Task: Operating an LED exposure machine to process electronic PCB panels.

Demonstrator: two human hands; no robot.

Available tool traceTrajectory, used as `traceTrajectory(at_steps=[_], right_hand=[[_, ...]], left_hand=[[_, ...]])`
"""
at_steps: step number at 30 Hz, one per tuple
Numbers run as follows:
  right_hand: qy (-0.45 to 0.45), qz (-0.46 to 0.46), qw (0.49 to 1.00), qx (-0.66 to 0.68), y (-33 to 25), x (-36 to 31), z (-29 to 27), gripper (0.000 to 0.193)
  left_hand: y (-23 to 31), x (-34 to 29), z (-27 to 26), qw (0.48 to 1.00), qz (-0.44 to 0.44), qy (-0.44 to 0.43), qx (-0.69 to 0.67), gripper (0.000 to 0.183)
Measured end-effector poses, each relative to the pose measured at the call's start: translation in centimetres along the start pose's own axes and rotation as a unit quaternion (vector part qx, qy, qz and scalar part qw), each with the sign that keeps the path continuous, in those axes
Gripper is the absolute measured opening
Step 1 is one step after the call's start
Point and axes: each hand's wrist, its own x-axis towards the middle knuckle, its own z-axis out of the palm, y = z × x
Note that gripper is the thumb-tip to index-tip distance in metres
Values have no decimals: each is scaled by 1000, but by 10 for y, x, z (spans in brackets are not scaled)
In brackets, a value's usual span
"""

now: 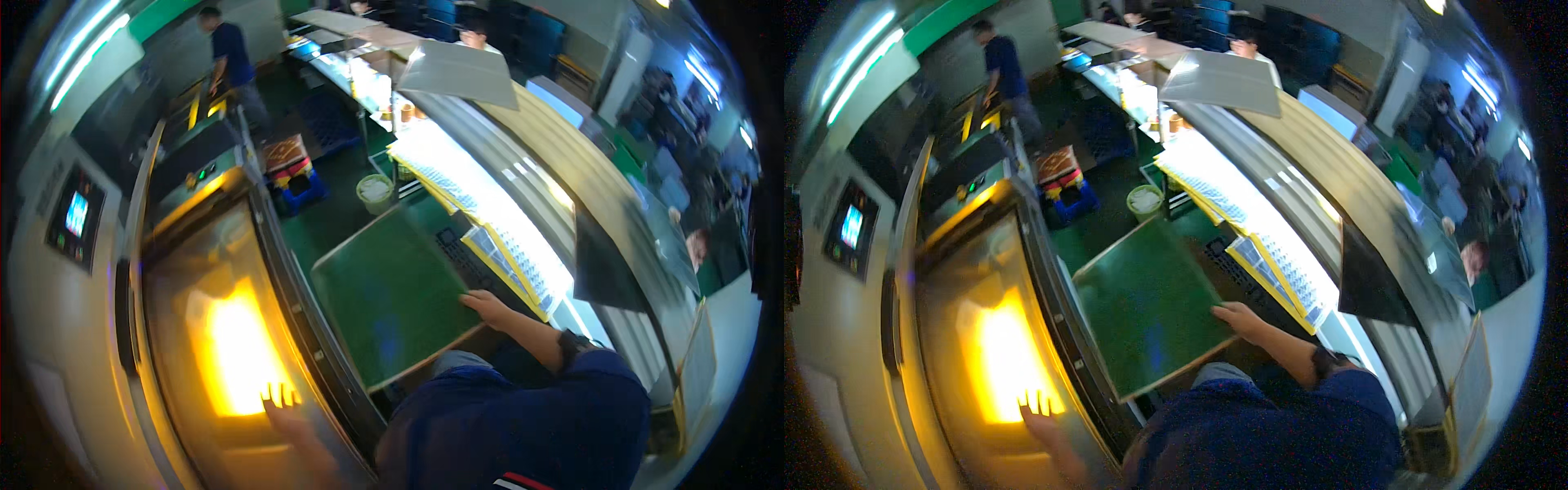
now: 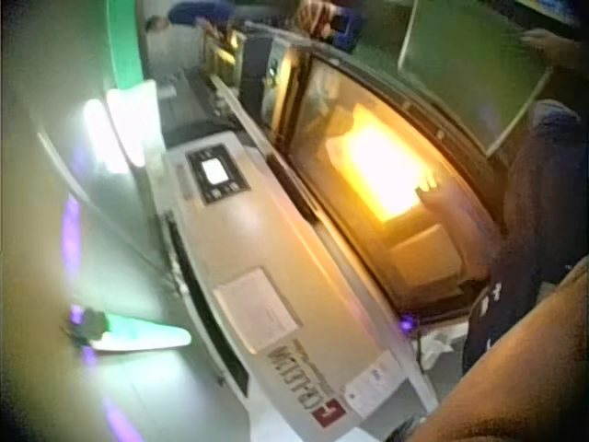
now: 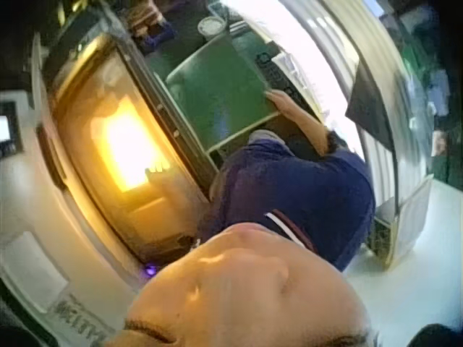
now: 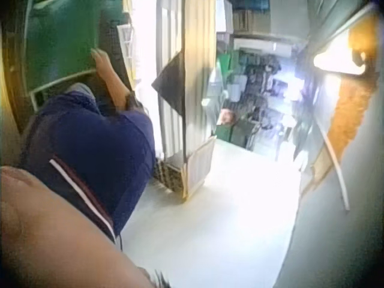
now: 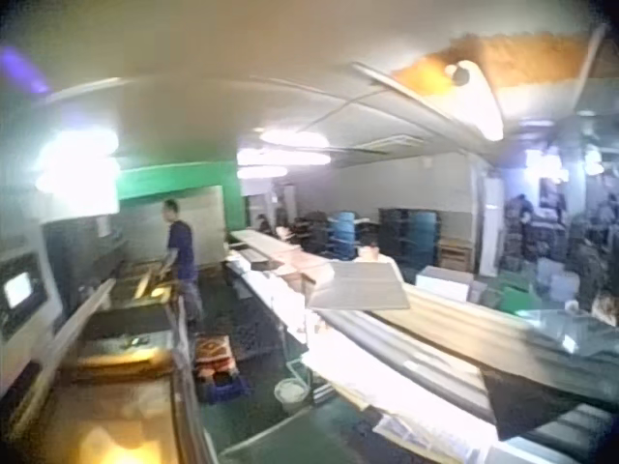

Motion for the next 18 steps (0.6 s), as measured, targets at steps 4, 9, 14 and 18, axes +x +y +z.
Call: traceTrajectory(at_steps=[4,9,14,18], right_hand=[[232,-40,966,103,87,-90,-70,37],[404,96,841,346,152,-128,-122,40],[538,15,745,394,143,-143,-179,42],[581,54,706,400,156,-141,-220,55]], left_hand=[[-39,-42,135,980,-173,-99,-8,56],[-89,-61,259,924,-280,-255,60,48],[-118,-46,367,853,-198,-445,186,50],[-133,-36,444,809,-187,-510,224,50]])
